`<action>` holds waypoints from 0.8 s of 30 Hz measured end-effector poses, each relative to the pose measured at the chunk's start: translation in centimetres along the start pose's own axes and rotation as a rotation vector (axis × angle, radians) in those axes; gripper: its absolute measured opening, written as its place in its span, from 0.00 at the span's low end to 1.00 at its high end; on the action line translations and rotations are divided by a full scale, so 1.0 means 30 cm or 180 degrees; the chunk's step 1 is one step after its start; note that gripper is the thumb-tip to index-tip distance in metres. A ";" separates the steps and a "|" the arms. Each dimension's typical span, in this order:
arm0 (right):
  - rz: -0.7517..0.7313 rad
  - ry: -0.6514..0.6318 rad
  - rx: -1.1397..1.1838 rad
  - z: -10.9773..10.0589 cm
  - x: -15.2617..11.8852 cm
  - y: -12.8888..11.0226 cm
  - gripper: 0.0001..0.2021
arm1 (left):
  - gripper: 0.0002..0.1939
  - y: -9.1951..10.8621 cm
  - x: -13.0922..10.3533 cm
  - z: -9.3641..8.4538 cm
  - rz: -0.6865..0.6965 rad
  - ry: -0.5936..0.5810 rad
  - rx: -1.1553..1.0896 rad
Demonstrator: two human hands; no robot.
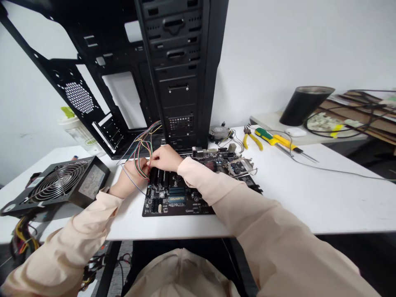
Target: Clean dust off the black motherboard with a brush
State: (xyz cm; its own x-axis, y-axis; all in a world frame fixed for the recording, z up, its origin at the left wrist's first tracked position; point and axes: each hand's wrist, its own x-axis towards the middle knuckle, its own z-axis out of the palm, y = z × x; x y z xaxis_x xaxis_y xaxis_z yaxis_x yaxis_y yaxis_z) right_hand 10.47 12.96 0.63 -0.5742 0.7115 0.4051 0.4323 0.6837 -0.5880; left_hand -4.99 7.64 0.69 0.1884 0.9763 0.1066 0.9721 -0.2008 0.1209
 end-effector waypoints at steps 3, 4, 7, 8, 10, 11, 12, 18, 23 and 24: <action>-0.0047 -0.0139 -0.0090 -0.002 -0.001 0.003 0.07 | 0.15 -0.001 -0.001 0.002 0.0008 0.0010 -0.0034; -0.0066 -0.0194 -0.0123 -0.002 -0.002 0.005 0.08 | 0.15 -0.002 -0.001 0.004 0.0009 0.0020 -0.0046; -0.0125 -0.0342 -0.0217 0.002 -0.004 0.012 0.11 | 0.15 -0.004 -0.003 0.007 0.0009 0.0046 -0.0081; -0.0140 -0.0383 -0.0245 0.004 -0.004 0.014 0.11 | 0.15 -0.004 -0.004 0.006 0.0009 0.0052 -0.0092; -0.0161 -0.0454 -0.0290 0.004 -0.004 0.018 0.12 | 0.15 -0.003 -0.004 0.004 0.0001 0.0075 -0.0113; -0.0167 -0.0485 -0.0306 0.004 -0.003 0.020 0.12 | 0.15 -0.001 -0.004 0.002 -0.0010 0.0094 -0.0122; -0.0171 -0.0514 -0.0316 0.003 -0.002 0.021 0.12 | 0.15 0.001 -0.004 -0.001 -0.0019 0.0119 -0.0133; -0.0212 -0.0630 -0.0314 -0.002 -0.002 0.032 0.13 | 0.16 0.017 -0.003 -0.019 -0.0044 0.0275 -0.0194; -0.0206 -0.0555 -0.0290 0.008 -0.001 0.046 0.16 | 0.15 -0.003 -0.009 -0.030 0.0008 0.0203 -0.0100; -0.0207 -0.0536 -0.0286 0.010 -0.001 0.048 0.16 | 0.15 -0.008 -0.010 -0.030 0.0022 0.0179 -0.0069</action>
State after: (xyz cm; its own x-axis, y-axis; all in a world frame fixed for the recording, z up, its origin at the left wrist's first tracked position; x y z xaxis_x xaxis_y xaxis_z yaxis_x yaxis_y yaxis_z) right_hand 10.90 13.88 -0.44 -0.7079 0.6333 0.3127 0.4466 0.7443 -0.4965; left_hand -5.42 7.34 1.52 0.1865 0.9689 0.1628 0.9675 -0.2099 0.1412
